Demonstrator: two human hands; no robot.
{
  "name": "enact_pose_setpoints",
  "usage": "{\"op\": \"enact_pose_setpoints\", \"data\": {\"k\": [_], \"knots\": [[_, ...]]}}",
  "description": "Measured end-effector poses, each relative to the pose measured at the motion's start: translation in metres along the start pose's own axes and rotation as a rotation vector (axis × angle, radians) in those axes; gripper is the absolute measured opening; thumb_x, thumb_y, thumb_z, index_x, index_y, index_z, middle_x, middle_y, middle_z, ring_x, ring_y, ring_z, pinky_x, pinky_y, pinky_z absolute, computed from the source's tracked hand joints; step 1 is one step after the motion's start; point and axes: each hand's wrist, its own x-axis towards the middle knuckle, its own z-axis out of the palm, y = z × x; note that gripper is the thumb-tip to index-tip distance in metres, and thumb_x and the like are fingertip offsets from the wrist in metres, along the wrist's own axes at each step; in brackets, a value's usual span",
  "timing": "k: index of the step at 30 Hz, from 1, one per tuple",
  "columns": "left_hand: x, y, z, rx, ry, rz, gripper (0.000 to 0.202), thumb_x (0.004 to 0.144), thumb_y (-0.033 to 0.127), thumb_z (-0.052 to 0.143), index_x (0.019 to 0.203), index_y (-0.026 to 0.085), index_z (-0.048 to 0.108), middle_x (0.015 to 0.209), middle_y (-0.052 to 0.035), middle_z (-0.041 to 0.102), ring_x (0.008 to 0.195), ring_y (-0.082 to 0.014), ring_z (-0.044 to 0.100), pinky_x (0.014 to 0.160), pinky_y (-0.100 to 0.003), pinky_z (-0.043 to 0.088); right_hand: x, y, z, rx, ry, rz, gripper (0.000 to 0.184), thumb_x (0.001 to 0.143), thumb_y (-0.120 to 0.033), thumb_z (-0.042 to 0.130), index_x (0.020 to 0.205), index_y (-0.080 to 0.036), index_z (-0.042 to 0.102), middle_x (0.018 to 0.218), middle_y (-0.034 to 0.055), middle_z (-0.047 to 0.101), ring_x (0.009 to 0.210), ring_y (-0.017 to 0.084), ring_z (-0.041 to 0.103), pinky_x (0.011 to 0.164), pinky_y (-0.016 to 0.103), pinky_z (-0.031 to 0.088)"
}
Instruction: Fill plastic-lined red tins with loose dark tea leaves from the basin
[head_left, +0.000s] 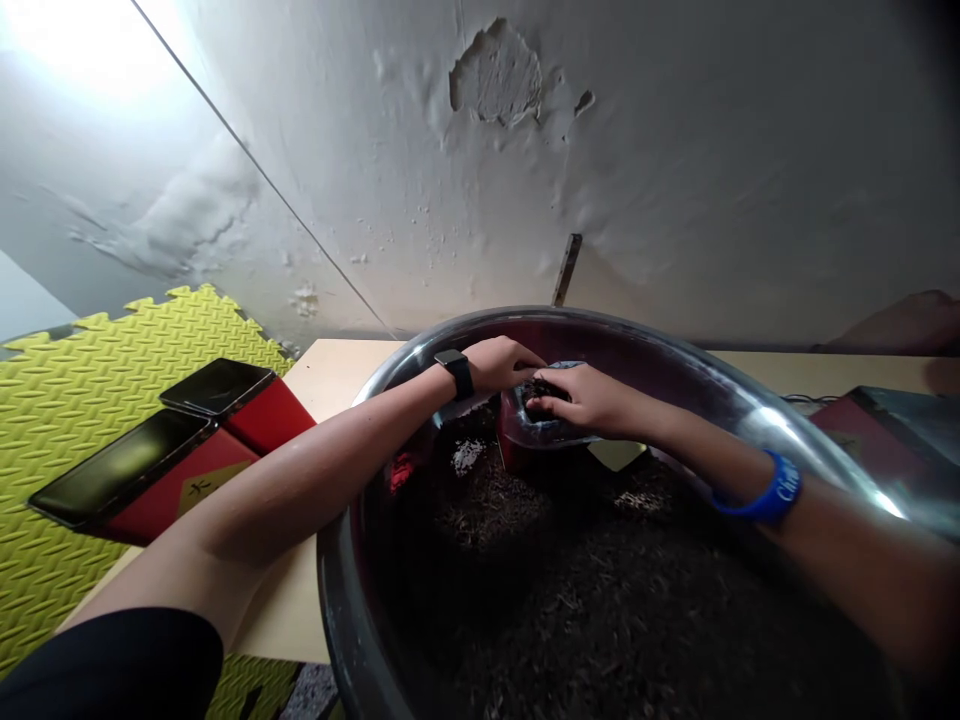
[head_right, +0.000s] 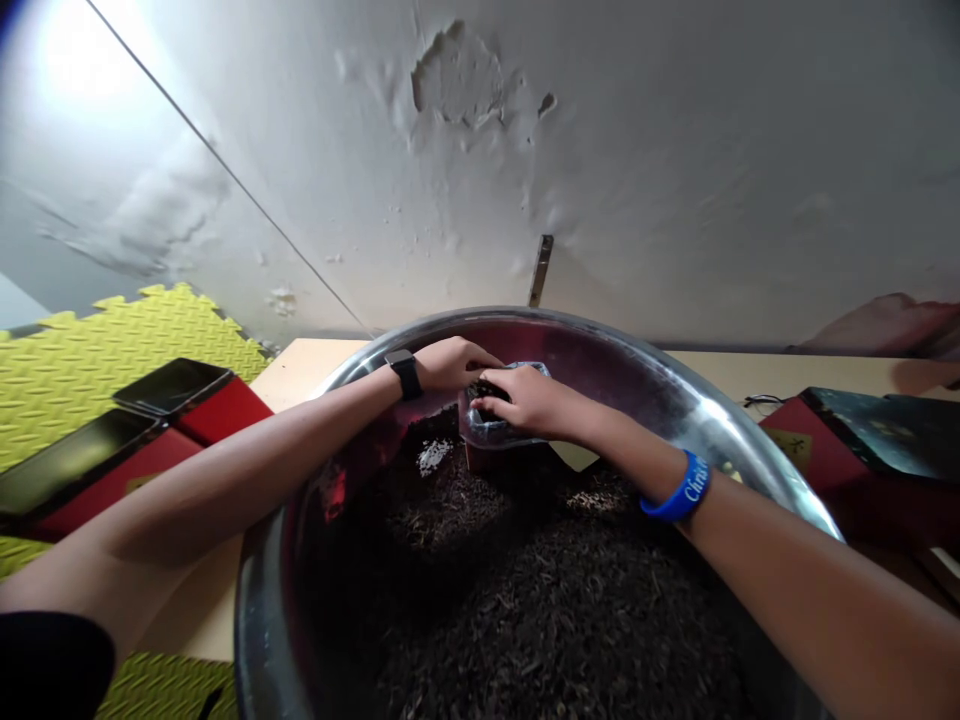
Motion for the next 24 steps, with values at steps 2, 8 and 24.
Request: {"op": "enact_pose_setpoints", "data": {"k": [2,8,24], "knots": [[0.0,0.0,0.001,0.006,0.006,0.006,0.032,0.085,0.031,0.043,0.109,0.018,0.06,0.1,-0.0043,0.065,0.088,-0.0168,0.058,0.078,-0.026,0.042,0.002,0.017,0.005,-0.121,0.032,0.044,0.033,0.083,-0.035,0.043,0.106,-0.015,0.055,0.101,0.0119,0.061,0.091,0.024,0.054,0.075,0.033,0.038],[0.002,0.001,0.003,0.012,0.022,-0.001,0.031,0.083,0.031,0.043,0.109,0.024,0.059,0.1,-0.001,0.064,0.088,-0.0167,0.058,0.08,-0.028,0.042,0.003,0.036,0.018,-0.178,0.021,0.029,0.026,0.078,-0.033,0.05,0.096,-0.017,0.06,0.097,0.0086,0.063,0.089,0.022,0.056,0.075,0.031,0.04],[-0.002,0.003,0.001,0.018,0.015,-0.014,0.032,0.084,0.033,0.043,0.109,0.022,0.06,0.1,-0.0027,0.064,0.087,-0.0158,0.057,0.077,-0.026,0.041,-0.01,-0.04,0.024,-0.21,0.146,-0.091,0.047,0.086,-0.047,0.033,0.058,-0.016,0.054,0.056,0.0012,0.055,0.052,0.009,0.045,0.053,0.025,0.026]]}}
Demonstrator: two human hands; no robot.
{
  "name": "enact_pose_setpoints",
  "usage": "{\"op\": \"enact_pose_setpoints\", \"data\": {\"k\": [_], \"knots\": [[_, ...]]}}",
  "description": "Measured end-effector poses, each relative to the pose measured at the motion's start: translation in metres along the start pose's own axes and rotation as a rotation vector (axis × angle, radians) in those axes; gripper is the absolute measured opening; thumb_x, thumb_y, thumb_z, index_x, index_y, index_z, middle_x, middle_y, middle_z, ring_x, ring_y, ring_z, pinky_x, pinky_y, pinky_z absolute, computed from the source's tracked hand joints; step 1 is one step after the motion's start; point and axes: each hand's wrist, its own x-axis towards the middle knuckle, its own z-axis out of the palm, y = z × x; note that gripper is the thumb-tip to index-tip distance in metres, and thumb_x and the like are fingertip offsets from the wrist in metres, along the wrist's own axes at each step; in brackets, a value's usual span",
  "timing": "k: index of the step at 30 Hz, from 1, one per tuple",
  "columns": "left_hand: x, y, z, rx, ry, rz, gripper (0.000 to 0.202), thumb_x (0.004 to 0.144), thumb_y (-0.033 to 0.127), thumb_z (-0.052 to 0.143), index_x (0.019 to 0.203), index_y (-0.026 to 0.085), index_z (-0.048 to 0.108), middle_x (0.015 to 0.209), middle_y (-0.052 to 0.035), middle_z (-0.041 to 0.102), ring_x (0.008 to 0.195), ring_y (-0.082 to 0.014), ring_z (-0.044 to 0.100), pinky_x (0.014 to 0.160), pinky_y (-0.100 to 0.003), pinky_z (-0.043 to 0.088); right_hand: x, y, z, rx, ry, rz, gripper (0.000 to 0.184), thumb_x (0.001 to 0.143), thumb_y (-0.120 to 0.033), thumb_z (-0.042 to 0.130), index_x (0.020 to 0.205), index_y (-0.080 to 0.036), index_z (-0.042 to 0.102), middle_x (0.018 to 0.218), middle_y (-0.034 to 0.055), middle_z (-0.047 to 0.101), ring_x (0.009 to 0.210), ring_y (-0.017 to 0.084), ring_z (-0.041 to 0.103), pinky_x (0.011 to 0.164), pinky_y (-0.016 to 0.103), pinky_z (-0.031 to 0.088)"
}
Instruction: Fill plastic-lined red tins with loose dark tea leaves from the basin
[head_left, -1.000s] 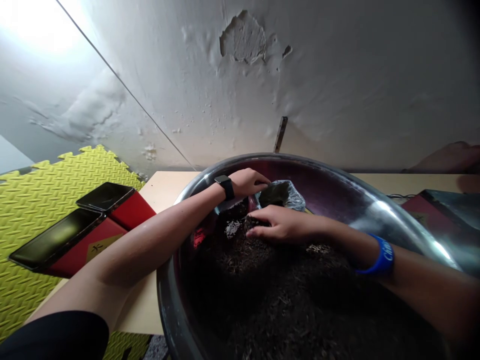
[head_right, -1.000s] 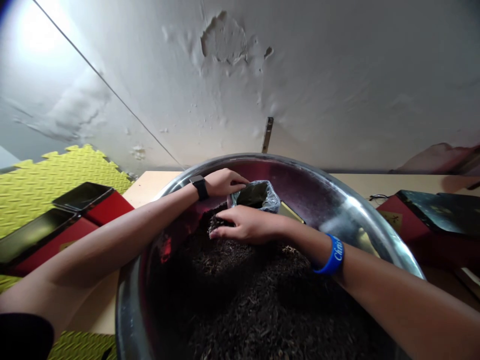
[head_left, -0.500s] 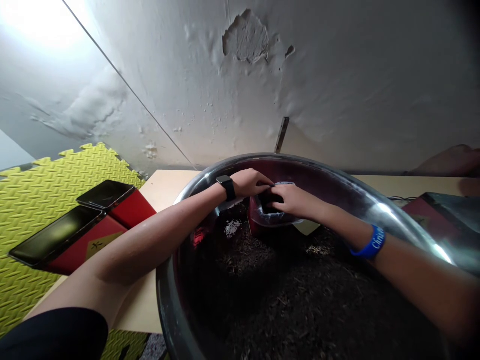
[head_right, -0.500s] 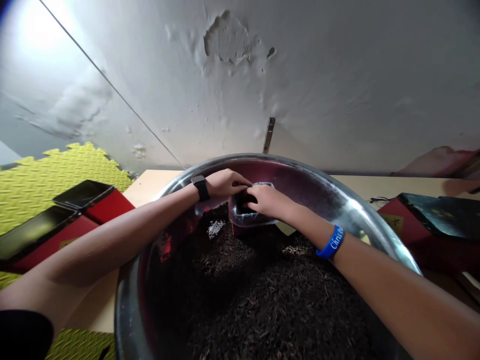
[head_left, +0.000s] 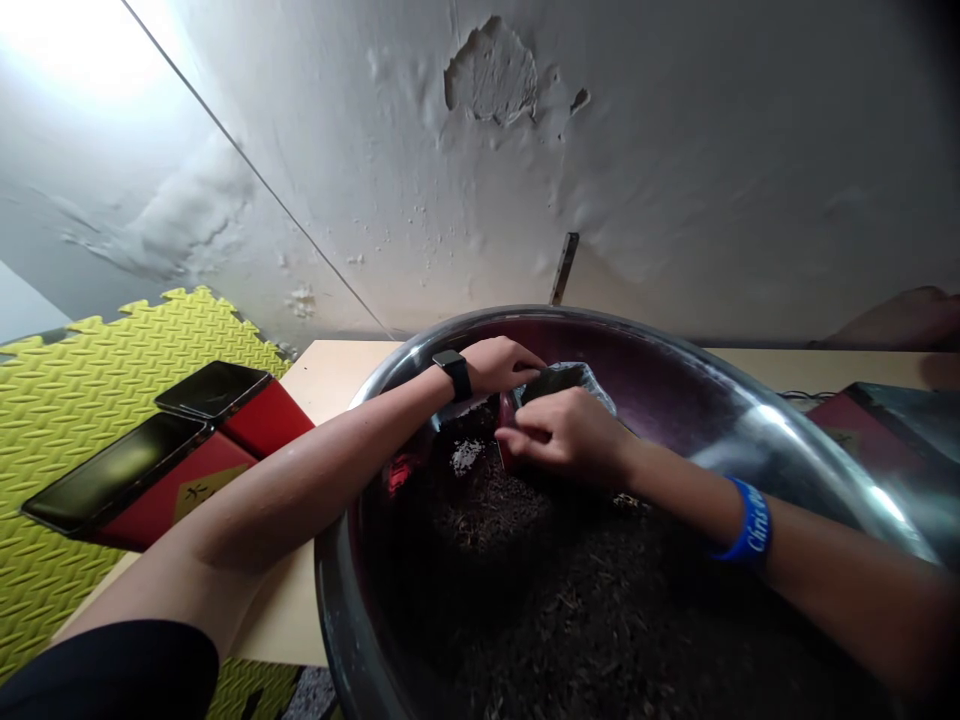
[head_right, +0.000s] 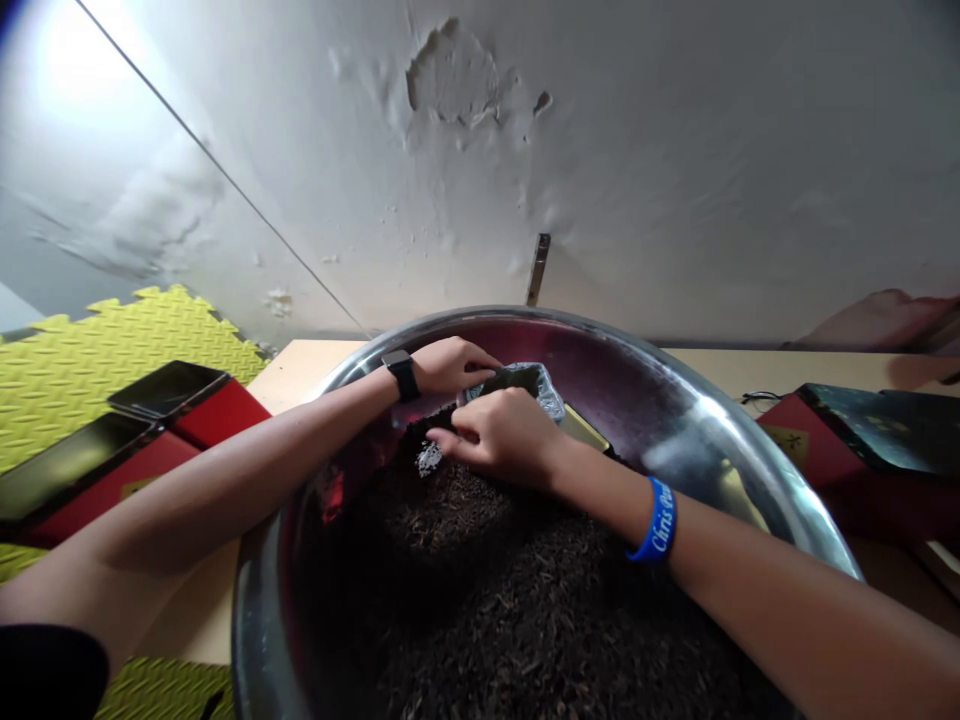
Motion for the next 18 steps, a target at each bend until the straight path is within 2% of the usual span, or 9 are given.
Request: {"op": "enact_pose_setpoints", "data": {"k": [3,5,7,8,10,12,13,15,18], "knots": [[0.0,-0.001,0.001,0.028,0.01,-0.014,0.032,0.084,0.034,0.044,0.109,0.022,0.06,0.1,-0.003,0.064,0.088,-0.0145,0.057,0.078,-0.025,0.042,-0.003,-0.02,0.012,0.096,-0.167,-0.128,0.042,0.082,-0.054,0.037,0.077,-0.016,0.057,0.063,0.002,0.058,0.055,0.012,0.049,0.053,0.024,0.028],[0.001,-0.002,0.001,0.043,0.011,-0.021,0.032,0.083,0.035,0.044,0.108,0.023,0.06,0.101,-0.0024,0.064,0.088,-0.0138,0.057,0.079,-0.025,0.042,-0.006,-0.027,0.025,0.169,-0.307,-0.157,0.05,0.079,-0.059,0.039,0.1,-0.016,0.054,0.07,0.0045,0.061,0.061,0.016,0.054,0.054,0.025,0.033],[0.001,-0.002,0.001,0.056,0.014,-0.02,0.032,0.084,0.035,0.043,0.108,0.024,0.06,0.101,-0.0017,0.064,0.088,-0.0134,0.057,0.079,-0.024,0.042,-0.011,-0.03,0.041,0.281,-0.431,-0.154,0.063,0.077,-0.062,0.04,0.119,-0.015,0.045,0.091,0.0102,0.063,0.079,0.021,0.058,0.065,0.028,0.04],[0.001,-0.003,0.001,0.059,0.013,-0.019,0.032,0.084,0.036,0.043,0.108,0.024,0.06,0.101,-0.0015,0.064,0.088,-0.0133,0.057,0.079,-0.024,0.042,-0.013,-0.031,0.048,0.35,-0.482,-0.14,0.068,0.076,-0.062,0.041,0.125,-0.015,0.04,0.107,0.013,0.059,0.095,0.023,0.055,0.075,0.03,0.041],[0.001,-0.003,0.001,0.059,0.006,-0.016,0.032,0.084,0.036,0.042,0.109,0.025,0.059,0.101,-0.0011,0.064,0.088,-0.0131,0.056,0.079,-0.024,0.042,-0.019,-0.034,0.062,0.49,-0.57,-0.088,0.078,0.072,-0.064,0.045,0.134,-0.018,0.03,0.136,0.0129,0.034,0.121,0.027,0.034,0.095,0.035,0.032],[0.0,-0.003,0.001,0.053,-0.003,-0.017,0.032,0.084,0.035,0.042,0.109,0.025,0.059,0.101,-0.0009,0.064,0.087,-0.0131,0.056,0.079,-0.025,0.041,-0.023,-0.039,0.071,0.619,-0.663,-0.038,0.089,0.067,-0.065,0.05,0.139,-0.024,0.017,0.146,0.0076,0.01,0.131,0.027,0.013,0.104,0.037,0.02],[0.001,-0.003,0.0,0.051,-0.005,-0.021,0.032,0.084,0.035,0.042,0.109,0.025,0.059,0.101,-0.0008,0.064,0.087,-0.0131,0.056,0.079,-0.025,0.041,-0.025,-0.043,0.074,0.673,-0.706,-0.028,0.093,0.065,-0.065,0.052,0.139,-0.026,0.012,0.146,0.0054,0.005,0.132,0.026,0.008,0.105,0.038,0.017],[0.001,-0.003,0.001,0.051,-0.005,-0.028,0.032,0.084,0.035,0.042,0.109,0.025,0.059,0.101,-0.0005,0.064,0.087,-0.0133,0.056,0.079,-0.025,0.041,-0.027,-0.051,0.074,0.75,-0.764,-0.046,0.095,0.061,-0.064,0.058,0.138,-0.029,0.016,0.146,0.0033,0.006,0.132,0.026,0.007,0.106,0.038,0.016],[0.001,-0.003,0.0,0.055,-0.005,-0.029,0.032,0.084,0.036,0.042,0.109,0.025,0.059,0.101,-0.0006,0.064,0.087,-0.0136,0.056,0.078,-0.025,0.042,-0.025,-0.059,0.067,0.773,-0.784,-0.121,0.086,0.056,-0.061,0.063,0.131,-0.029,0.036,0.141,0.004,0.023,0.128,0.025,0.021,0.104,0.035,0.02]]}}
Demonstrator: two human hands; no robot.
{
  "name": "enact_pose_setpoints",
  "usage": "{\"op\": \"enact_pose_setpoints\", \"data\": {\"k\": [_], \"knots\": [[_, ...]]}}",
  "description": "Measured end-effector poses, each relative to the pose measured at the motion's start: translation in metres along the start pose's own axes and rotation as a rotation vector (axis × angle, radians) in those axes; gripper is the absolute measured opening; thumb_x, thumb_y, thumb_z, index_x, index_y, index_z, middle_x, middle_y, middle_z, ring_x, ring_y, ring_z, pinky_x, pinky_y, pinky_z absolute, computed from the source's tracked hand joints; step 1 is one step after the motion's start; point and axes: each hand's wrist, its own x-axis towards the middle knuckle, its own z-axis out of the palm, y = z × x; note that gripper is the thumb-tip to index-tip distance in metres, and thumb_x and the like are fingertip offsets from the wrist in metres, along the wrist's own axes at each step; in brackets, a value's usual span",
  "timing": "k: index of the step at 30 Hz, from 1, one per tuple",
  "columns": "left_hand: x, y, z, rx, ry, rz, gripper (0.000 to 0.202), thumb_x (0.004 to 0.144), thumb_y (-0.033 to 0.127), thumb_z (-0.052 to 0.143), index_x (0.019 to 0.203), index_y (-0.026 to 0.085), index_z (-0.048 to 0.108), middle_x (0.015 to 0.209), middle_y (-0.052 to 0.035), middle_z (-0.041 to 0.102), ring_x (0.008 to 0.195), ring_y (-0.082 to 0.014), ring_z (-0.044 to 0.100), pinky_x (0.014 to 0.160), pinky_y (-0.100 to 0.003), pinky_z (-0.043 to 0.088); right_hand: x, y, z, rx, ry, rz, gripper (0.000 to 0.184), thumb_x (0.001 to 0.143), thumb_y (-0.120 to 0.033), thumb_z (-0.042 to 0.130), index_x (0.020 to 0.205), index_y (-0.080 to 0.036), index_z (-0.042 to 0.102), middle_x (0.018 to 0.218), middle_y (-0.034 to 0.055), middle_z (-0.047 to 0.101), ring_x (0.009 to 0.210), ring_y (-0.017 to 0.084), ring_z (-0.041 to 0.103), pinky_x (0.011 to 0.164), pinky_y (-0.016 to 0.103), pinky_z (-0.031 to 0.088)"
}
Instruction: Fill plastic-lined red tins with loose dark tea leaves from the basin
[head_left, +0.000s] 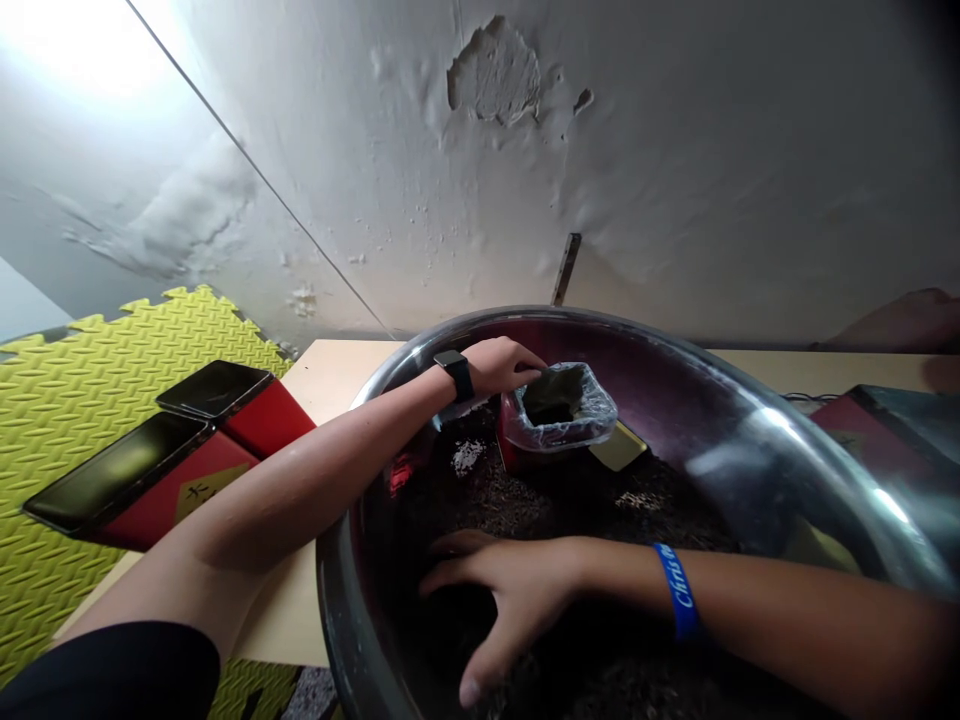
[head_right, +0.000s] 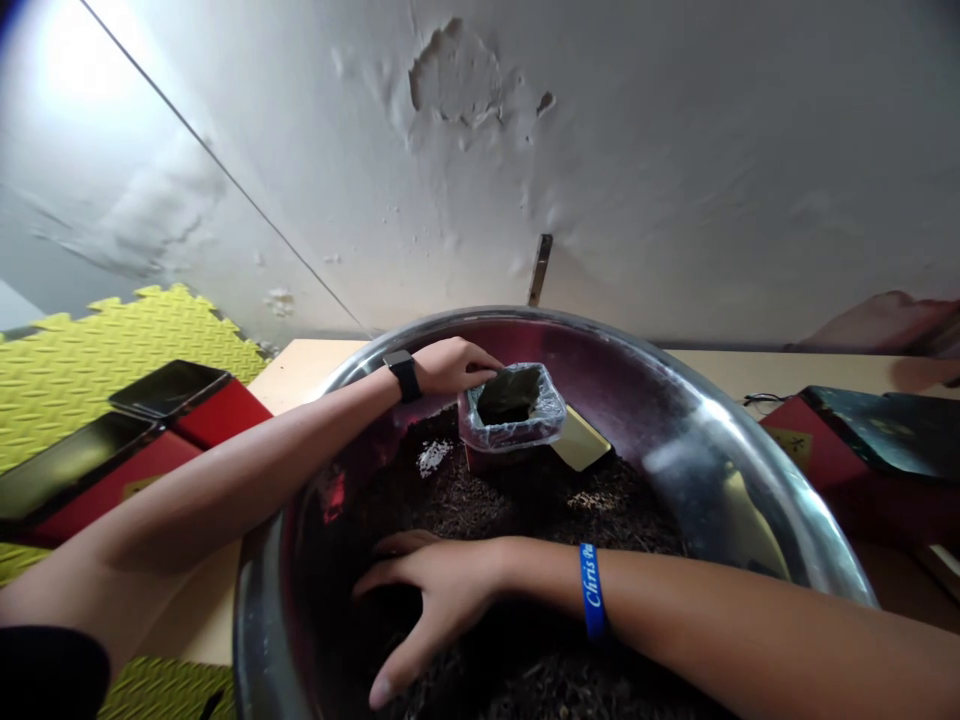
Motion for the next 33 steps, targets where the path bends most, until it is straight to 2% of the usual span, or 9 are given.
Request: {"op": "enact_pose_setpoints", "data": {"k": [3,9,12,15,19,23,30,33], "knots": [[0.0,0.001,0.0,-0.001,-0.009,-0.001,0.033,0.084,0.037,0.041,0.109,0.025,0.059,0.101,-0.0013,0.064,0.087,-0.0134,0.056,0.078,-0.025,0.042,-0.001,-0.006,-0.004,-0.08,-0.067,-0.058,0.079,0.055,-0.059,0.064,0.125,-0.027,0.045,0.133,0.0057,0.036,0.12,0.025,0.035,0.099,0.033,0.028],[0.0,0.002,-0.001,-0.004,-0.007,-0.007,0.032,0.083,0.035,0.042,0.109,0.025,0.059,0.102,0.0,0.064,0.089,-0.0138,0.056,0.081,-0.025,0.04,-0.001,-0.012,-0.014,-0.306,-0.214,-0.068,0.065,0.061,-0.055,0.06,0.119,-0.027,0.051,0.127,0.0088,0.041,0.106,0.027,0.048,0.085,0.034,0.038],[0.0,0.002,0.0,-0.009,0.006,-0.005,0.032,0.083,0.035,0.043,0.108,0.024,0.059,0.102,-0.0012,0.064,0.089,-0.0155,0.056,0.08,-0.027,0.041,-0.003,-0.011,-0.021,-0.388,-0.274,-0.011,0.056,0.063,-0.048,0.061,0.115,-0.027,0.054,0.109,0.0056,0.056,0.088,0.021,0.056,0.07,0.028,0.041],[-0.001,0.001,0.001,-0.02,0.018,-0.003,0.031,0.082,0.034,0.044,0.107,0.024,0.06,0.101,-0.0016,0.064,0.089,-0.0162,0.057,0.08,-0.027,0.041,-0.007,-0.005,-0.028,-0.472,-0.302,0.095,0.047,0.064,-0.043,0.061,0.107,-0.025,0.06,0.088,0.0014,0.063,0.07,0.016,0.055,0.054,0.024,0.036],[-0.001,-0.001,0.002,-0.029,0.02,0.002,0.031,0.083,0.033,0.044,0.107,0.024,0.061,0.1,-0.002,0.064,0.088,-0.015,0.057,0.079,-0.026,0.041,-0.013,0.006,-0.035,-0.6,-0.234,0.152,0.04,0.062,-0.039,0.062,0.099,-0.024,0.064,0.076,0.0001,0.064,0.059,0.014,0.051,0.046,0.023,0.027],[0.0,-0.002,0.002,-0.022,0.013,-0.005,0.031,0.082,0.033,0.045,0.107,0.024,0.061,0.1,-0.0023,0.065,0.088,-0.0136,0.057,0.079,-0.024,0.041,-0.019,0.008,-0.045,-0.54,-0.137,0.053,0.025,0.064,-0.033,0.061,0.086,-0.022,0.067,0.067,-0.0022,0.062,0.055,0.011,0.049,0.047,0.022,0.028],[0.0,0.0,0.001,-0.019,0.005,-0.002,0.032,0.083,0.034,0.044,0.108,0.024,0.06,0.1,-0.0023,0.065,0.087,-0.0131,0.058,0.078,-0.024,0.041,-0.041,-0.009,-0.079,-0.344,0.132,-0.028,0.026,0.07,-0.031,0.058,0.092,-0.018,0.064,0.084,0.0019,0.064,0.073,0.013,0.056,0.064,0.022,0.039],[-0.001,0.005,-0.001,-0.027,0.016,0.017,0.032,0.083,0.034,0.043,0.108,0.021,0.06,0.101,-0.0041,0.064,0.088,-0.0148,0.058,0.079,-0.025,0.042,-0.055,-0.014,-0.099,-0.319,0.302,-0.032,0.023,0.073,-0.031,0.056,0.091,-0.017,0.063,0.087,0.0024,0.064,0.079,0.013,0.056,0.072,0.024,0.04]]}}
